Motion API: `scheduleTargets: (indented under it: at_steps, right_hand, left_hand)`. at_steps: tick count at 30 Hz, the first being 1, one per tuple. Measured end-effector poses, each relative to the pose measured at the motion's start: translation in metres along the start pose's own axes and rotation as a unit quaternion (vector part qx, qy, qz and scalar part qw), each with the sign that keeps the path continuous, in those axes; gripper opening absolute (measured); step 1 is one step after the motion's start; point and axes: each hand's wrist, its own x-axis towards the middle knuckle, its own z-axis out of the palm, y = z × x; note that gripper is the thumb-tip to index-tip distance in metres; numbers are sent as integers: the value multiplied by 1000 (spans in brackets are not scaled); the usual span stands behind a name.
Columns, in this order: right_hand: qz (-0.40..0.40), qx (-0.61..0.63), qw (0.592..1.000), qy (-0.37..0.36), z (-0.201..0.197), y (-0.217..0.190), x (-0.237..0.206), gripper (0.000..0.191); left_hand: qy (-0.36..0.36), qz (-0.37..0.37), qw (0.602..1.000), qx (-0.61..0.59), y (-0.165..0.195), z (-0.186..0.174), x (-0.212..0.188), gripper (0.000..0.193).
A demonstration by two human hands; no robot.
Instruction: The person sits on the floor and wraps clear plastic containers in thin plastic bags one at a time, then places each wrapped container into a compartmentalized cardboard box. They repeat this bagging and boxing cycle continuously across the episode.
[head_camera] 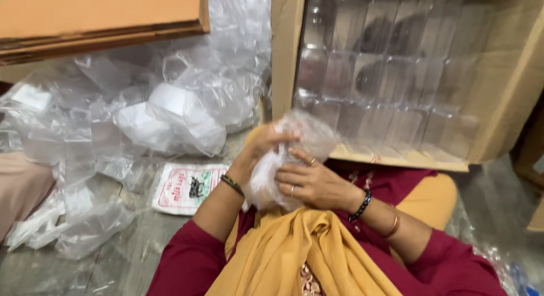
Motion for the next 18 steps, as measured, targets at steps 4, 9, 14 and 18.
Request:
scheduleTargets:
  at_steps: [4, 9, 14, 18]
  right_hand:
    - [81, 114, 990, 17, -37, -4, 2, 44]
    - [299, 254, 854, 341, -79, 7, -9, 58]
    - [373, 298, 820, 316, -37, 41, -9, 29]
    - [436, 373, 740, 351, 4, 51, -23, 20]
  left_hand:
    - [66, 129, 984, -99, 29, 17, 7, 18]
    - [108, 202, 973, -24, 45, 47, -11, 15]
    - [150, 186, 962, 132, 58, 58, -21, 14]
    - [77, 164, 983, -40, 52, 58, -24, 16]
